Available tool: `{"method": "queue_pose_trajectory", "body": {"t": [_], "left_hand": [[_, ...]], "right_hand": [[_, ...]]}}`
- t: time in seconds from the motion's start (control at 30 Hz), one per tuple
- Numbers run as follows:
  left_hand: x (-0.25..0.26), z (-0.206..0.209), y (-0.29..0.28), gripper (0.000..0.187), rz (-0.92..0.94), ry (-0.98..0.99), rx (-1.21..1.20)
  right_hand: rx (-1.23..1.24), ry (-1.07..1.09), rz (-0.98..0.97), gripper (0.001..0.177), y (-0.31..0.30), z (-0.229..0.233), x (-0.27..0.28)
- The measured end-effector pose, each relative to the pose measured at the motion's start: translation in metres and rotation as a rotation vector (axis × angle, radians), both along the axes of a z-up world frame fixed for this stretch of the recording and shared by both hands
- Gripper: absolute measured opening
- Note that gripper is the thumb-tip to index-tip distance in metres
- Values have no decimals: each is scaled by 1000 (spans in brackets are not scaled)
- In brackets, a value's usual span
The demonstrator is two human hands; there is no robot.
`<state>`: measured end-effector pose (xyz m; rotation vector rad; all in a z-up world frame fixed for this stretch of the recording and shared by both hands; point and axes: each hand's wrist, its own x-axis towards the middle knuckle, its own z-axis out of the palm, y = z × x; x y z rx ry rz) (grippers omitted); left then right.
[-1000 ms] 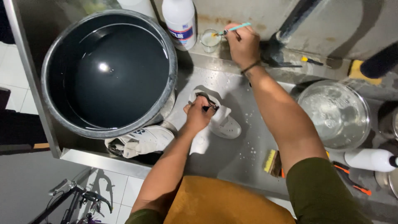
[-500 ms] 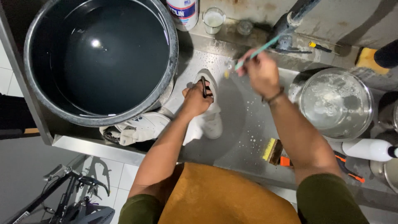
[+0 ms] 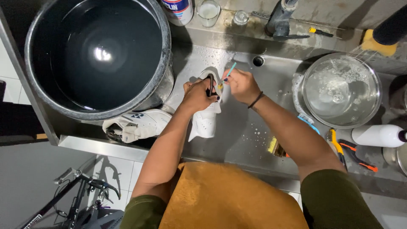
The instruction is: The person scrubs a white shoe with a small brush, repeatedly dipping the brush into a glass of liquid and cleaning the shoe's upper, tongue, and interior. The shoe is held in the left hand while the right hand performs the scrubbing.
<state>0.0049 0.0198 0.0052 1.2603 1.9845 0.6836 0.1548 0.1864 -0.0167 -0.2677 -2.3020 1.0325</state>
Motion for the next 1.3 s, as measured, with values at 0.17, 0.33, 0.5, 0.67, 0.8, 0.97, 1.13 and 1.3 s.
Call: {"method": "queue_pose_trajectory", "body": {"t": [0.17, 0.33, 0.5, 0.67, 0.8, 0.97, 1.13, 1.3], "left_hand": [[6, 34, 0, 46, 19, -6, -23], [3, 30, 1, 50, 26, -30, -49], [5, 12, 4, 57, -18, 71, -81], [3, 19, 4, 53, -24, 70, -93], [4, 6, 7, 57, -42, 136, -96], [3, 1, 8, 59, -41, 116, -93], [0, 2, 5, 58, -35, 110, -90], [-4, 6, -1, 48, 2, 33, -41]], "right_hand": [[-10, -30, 89, 14, 4, 4, -1], [33, 9, 172, 17, 0, 10, -3], [139, -73, 203, 16, -1, 25, -9], [52, -100, 279, 18, -3, 26, -8], [56, -68, 252, 20, 3, 12, -7], [66, -53, 234, 21, 7, 13, -6], [-21, -90, 275, 24, 9, 17, -5], [-152, -53, -158, 17, 48, 41, -26]]}}
